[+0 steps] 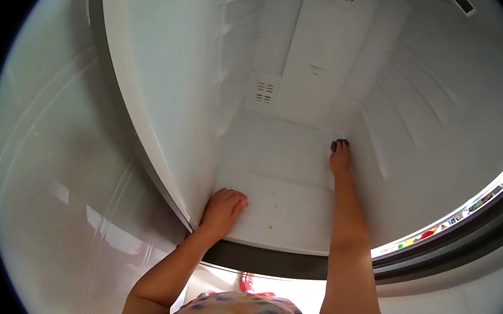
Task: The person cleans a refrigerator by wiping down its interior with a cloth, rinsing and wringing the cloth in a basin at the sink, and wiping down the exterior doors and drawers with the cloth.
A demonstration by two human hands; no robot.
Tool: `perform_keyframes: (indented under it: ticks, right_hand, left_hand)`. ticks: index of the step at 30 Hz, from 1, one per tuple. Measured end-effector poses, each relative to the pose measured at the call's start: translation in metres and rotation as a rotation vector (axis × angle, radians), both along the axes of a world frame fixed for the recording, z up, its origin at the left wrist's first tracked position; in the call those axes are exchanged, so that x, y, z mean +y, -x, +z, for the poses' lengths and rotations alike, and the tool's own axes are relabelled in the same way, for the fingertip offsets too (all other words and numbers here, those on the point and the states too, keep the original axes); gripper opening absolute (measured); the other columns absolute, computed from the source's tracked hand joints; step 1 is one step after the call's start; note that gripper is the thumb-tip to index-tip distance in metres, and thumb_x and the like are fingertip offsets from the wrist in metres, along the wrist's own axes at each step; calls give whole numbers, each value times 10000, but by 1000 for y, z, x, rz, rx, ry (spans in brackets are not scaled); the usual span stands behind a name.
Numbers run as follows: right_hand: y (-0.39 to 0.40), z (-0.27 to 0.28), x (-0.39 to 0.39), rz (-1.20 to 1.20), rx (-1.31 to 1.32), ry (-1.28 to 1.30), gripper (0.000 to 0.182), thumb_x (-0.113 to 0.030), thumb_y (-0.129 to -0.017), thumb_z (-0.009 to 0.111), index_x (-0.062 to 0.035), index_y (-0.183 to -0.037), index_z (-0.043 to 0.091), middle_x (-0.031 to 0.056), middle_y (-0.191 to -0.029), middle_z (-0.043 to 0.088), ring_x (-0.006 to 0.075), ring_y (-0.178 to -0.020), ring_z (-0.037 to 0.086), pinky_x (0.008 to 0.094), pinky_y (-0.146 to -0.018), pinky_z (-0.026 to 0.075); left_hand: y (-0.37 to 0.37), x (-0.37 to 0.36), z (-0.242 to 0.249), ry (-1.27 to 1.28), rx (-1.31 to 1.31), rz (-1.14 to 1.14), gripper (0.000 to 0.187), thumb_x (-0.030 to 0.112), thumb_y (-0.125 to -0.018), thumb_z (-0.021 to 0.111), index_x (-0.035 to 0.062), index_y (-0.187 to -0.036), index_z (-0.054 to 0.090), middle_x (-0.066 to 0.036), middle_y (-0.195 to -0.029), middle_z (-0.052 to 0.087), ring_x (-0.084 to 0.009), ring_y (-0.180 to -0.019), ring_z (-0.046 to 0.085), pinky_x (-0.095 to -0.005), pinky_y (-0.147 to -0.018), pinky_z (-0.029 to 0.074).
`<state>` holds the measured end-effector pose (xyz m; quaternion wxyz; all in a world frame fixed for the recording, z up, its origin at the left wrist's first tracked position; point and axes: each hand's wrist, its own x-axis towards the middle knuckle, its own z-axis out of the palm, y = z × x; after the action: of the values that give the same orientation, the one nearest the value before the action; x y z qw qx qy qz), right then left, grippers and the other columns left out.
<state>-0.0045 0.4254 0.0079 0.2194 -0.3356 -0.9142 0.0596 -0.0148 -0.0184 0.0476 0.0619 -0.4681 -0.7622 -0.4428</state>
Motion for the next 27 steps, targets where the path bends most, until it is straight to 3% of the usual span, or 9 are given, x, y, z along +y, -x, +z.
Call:
perform_keyframes:
  ticks: [2, 5, 11, 14, 17, 18, 21, 24, 27]
  right_hand:
    - [17, -6, 11, 19, 53, 134, 436, -53, -896, 431, -12, -1329, 415, 159, -1444, 315, 290, -1329, 294, 371, -1104, 261]
    - [31, -6, 13, 100, 97, 60, 418, -23, -841, 493, -3, -1258, 482, 198, -1365, 425, 328, -1288, 371, 366, -1091, 287]
    - [77, -8, -51, 414, 278, 115, 416, 60, -800, 467, -8, -1205, 533, 162, -1281, 522, 320, -1189, 486, 358, -1023, 371]
    - [102, 5, -86, 588, 249, 485, 399, 93, -775, 463, 4, -1150, 566, 157, -1203, 572, 301, -1137, 525, 330, -988, 399]
    - [125, 32, -123, 728, 262, 572, 357, 102, -781, 449, 8, -1088, 604, 163, -1107, 614, 291, -1032, 587, 323, -924, 442]
    - [139, 32, -128, 765, 411, 758, 359, 102, -796, 443, -6, -1098, 604, 154, -1103, 615, 281, -986, 600, 321, -904, 454]
    - [182, 34, -132, 693, 487, 688, 372, 117, -799, 433, -7, -1110, 596, 148, -1108, 613, 277, -1017, 583, 320, -925, 438]
    - [218, 15, -125, 731, 432, 401, 392, 119, -796, 443, -17, -1135, 584, 153, -1120, 606, 288, -1060, 559, 332, -966, 409]
    - [225, 8, -125, 801, 425, 912, 425, 117, -778, 456, -31, -1158, 575, 149, -1197, 565, 299, -1126, 518, 347, -1003, 380]
  left_hand:
    - [0, 0, -2, 4, -8, 17, 120, 111, -862, 540, 20, -843, 617, -123, -891, 627, -331, -865, 554, -422, -797, 436]
    - [0, 3, 3, 23, -40, 32, 136, 122, -871, 542, 16, -842, 622, -121, -896, 634, -326, -888, 562, -412, -822, 437]
    - [1, 4, 9, 24, -51, 26, 129, 131, -863, 553, 21, -844, 617, -126, -872, 622, -332, -862, 556, -427, -814, 430]
    - [3, 5, 4, 24, -47, 14, 131, 144, -862, 559, 25, -854, 612, -126, -864, 615, -336, -847, 549, -440, -825, 420]
    - [2, 4, 2, 38, -34, 27, 160, 165, -880, 544, 25, -860, 618, -124, -889, 630, -328, -883, 560, -427, -861, 415]
    - [1, 3, 2, 42, -27, 36, 172, 172, -887, 536, 25, -860, 622, -124, -900, 637, -325, -900, 565, -420, -873, 415]
    - [1, 2, 2, 41, -15, 39, 144, 167, -878, 551, 37, -860, 608, -123, -893, 620, -328, -897, 554, -438, -908, 405]
    - [0, 3, -2, 82, -6, 64, 173, 181, -893, 528, 35, -890, 619, -124, -938, 624, -319, -933, 556, -446, -951, 384]
    - [2, 3, 3, 117, -52, 66, 189, 192, -902, 515, 35, -894, 621, -122, -942, 625, -318, -943, 555, -446, -984, 366]
